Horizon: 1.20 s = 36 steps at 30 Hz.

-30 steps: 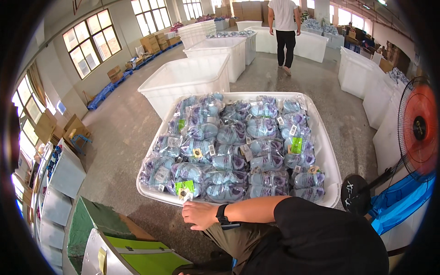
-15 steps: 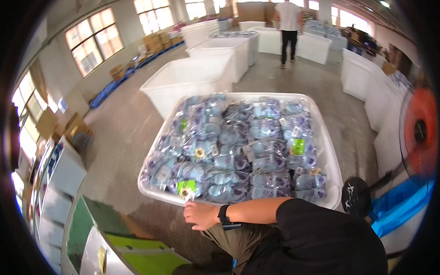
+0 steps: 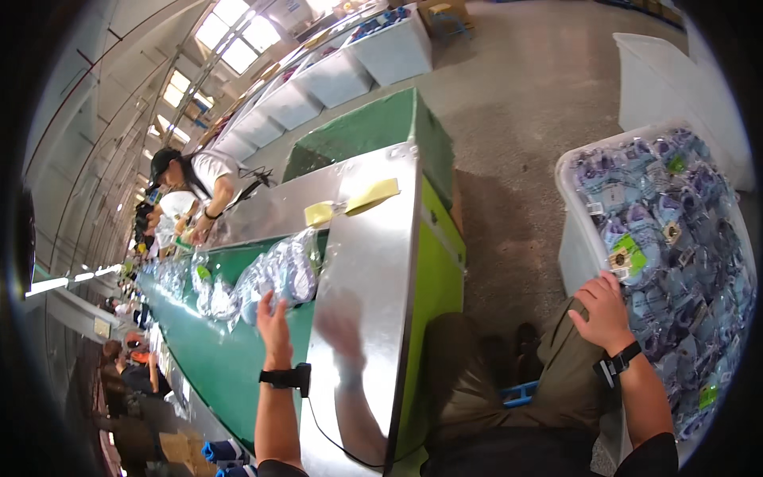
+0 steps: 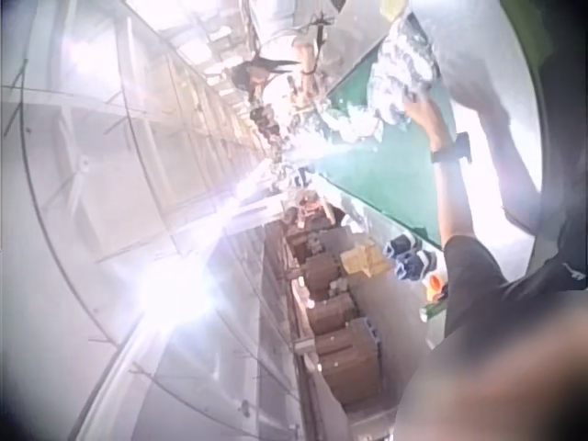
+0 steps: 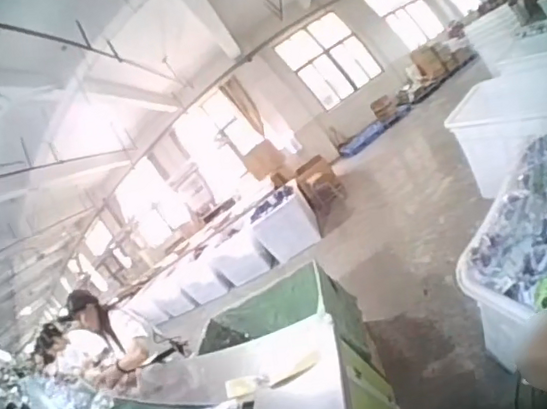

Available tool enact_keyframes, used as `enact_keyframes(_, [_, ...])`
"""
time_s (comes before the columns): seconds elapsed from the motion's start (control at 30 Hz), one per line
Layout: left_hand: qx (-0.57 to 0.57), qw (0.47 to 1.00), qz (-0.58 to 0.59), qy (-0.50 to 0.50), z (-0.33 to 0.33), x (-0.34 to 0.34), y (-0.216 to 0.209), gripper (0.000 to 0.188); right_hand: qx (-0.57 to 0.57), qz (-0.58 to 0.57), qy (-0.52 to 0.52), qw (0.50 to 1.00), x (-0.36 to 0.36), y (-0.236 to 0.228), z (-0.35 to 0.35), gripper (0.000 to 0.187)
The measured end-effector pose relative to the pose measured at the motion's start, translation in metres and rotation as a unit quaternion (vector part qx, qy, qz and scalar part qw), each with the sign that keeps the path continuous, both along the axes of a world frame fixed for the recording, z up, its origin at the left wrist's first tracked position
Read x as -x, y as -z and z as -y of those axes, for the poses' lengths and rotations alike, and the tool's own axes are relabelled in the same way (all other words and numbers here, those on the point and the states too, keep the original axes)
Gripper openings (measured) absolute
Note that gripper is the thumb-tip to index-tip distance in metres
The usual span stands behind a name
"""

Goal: The person repeatedly picks packaged items from a large white bin and places them onto a green conveyor belt. The items are individually wrapped in clear plastic bags. The person handles the items one at a time, moving them from the bin to the belt where other workers are visible in the background.

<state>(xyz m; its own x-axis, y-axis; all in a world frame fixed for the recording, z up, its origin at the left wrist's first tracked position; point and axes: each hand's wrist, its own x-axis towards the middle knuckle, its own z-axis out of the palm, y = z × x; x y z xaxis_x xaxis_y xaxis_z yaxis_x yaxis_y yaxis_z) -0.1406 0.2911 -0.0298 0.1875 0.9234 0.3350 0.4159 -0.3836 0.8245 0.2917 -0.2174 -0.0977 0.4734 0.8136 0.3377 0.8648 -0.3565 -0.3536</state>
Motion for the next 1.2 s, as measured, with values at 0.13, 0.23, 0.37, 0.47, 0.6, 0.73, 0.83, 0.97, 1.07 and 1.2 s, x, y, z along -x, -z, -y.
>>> enact_keyframes(0.13, [0.167, 0.98, 0.104, 0.012, -0.076, 0.049, 0.036, 0.052, 0.027, 0.038, -0.015, 0.999, -0.001, 0.008, 0.006, 0.032])
enact_keyframes(0.23, [0.341, 0.918, 0.158, 0.126, -0.129, 0.029, 0.041, 0.055, 0.031, 0.071, -0.022, 0.997, -0.003, 0.021, 0.008, 0.034])
enact_keyframes(0.37, [0.257, 0.963, -0.041, 0.07, -0.112, -0.023, 0.045, 0.053, 0.02, 0.08, -0.009, 0.997, -0.007, 0.036, 0.011, 0.031])
enact_keyframes(0.47, [0.237, 0.965, -0.078, 0.08, -0.07, -0.047, 0.037, 0.052, 0.029, 0.059, 0.001, 0.998, -0.007, 0.042, 0.011, 0.031])
enact_keyframes(0.6, [0.223, 0.964, -0.091, 0.113, -0.024, -0.075, 0.024, 0.05, 0.038, 0.048, 0.001, 0.998, -0.006, 0.045, 0.01, 0.031])
enact_keyframes(0.73, [0.214, 0.962, -0.092, 0.138, 0.009, -0.089, 0.016, 0.049, 0.034, 0.052, 0.001, 0.998, -0.006, 0.044, 0.01, 0.03])
enact_keyframes(0.83, [0.212, 0.961, -0.091, 0.153, 0.027, -0.095, 0.012, 0.048, 0.045, 0.04, 0.0, 0.998, -0.006, 0.043, 0.011, 0.028])
enact_keyframes(0.97, [0.212, 0.959, -0.084, 0.17, 0.047, -0.099, 0.009, 0.046, 0.054, 0.05, -0.002, 0.997, -0.006, 0.044, 0.011, 0.03])
enact_keyframes(1.07, [0.212, 0.957, -0.08, 0.183, 0.06, -0.101, 0.006, 0.045, 0.062, 0.043, -0.004, 0.997, -0.006, 0.045, 0.01, 0.031])
enact_keyframes(1.2, [0.216, 0.954, -0.074, 0.197, 0.076, -0.103, 0.002, 0.043, 0.077, 0.044, -0.001, 0.996, -0.005, 0.045, 0.01, 0.031])
